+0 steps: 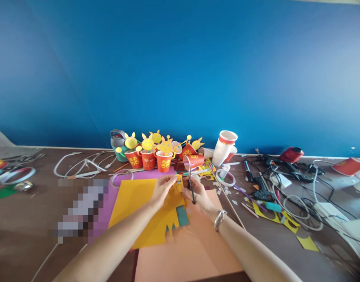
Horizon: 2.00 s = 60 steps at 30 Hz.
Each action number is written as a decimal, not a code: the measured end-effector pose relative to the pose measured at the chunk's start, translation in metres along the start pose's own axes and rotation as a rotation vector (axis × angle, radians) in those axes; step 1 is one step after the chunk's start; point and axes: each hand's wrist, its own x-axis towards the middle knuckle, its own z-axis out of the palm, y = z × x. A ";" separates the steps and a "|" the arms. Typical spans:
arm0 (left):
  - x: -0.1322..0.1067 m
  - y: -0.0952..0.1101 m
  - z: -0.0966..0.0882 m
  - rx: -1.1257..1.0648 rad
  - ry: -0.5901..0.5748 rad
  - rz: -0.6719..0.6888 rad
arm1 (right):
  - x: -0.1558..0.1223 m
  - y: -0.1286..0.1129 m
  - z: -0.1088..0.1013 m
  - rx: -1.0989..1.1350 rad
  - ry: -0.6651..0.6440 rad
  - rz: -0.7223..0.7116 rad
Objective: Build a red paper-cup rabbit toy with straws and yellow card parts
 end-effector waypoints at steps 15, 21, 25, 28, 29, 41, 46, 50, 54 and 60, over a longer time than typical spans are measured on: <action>0.008 -0.012 -0.004 0.527 0.018 0.358 | 0.004 -0.005 -0.001 -0.076 0.339 -0.089; 0.008 -0.021 -0.006 0.666 -0.012 0.360 | 0.002 -0.008 0.001 -0.078 0.405 -0.086; 0.008 -0.021 -0.008 0.783 -0.026 0.390 | 0.003 -0.008 0.002 -0.068 0.365 -0.091; 0.005 -0.016 -0.007 0.767 -0.006 0.428 | 0.004 -0.005 0.002 -0.055 0.331 -0.125; 0.004 -0.014 -0.006 0.722 -0.019 0.429 | 0.004 -0.004 0.002 -0.051 0.314 -0.137; -0.007 0.007 0.011 -0.074 0.022 -0.006 | -0.002 -0.002 0.003 -0.086 0.003 -0.072; -0.010 0.011 0.014 -0.220 0.043 -0.080 | -0.008 -0.008 0.007 -0.056 -0.183 0.061; -0.012 0.008 0.015 -0.219 0.030 -0.116 | -0.008 -0.002 0.006 -0.073 -0.176 0.047; -0.013 0.005 0.014 -0.205 0.000 -0.137 | -0.007 0.002 0.005 -0.093 -0.137 0.055; -0.014 0.005 0.014 -0.163 -0.002 -0.157 | -0.009 -0.005 0.008 -0.132 -0.108 0.089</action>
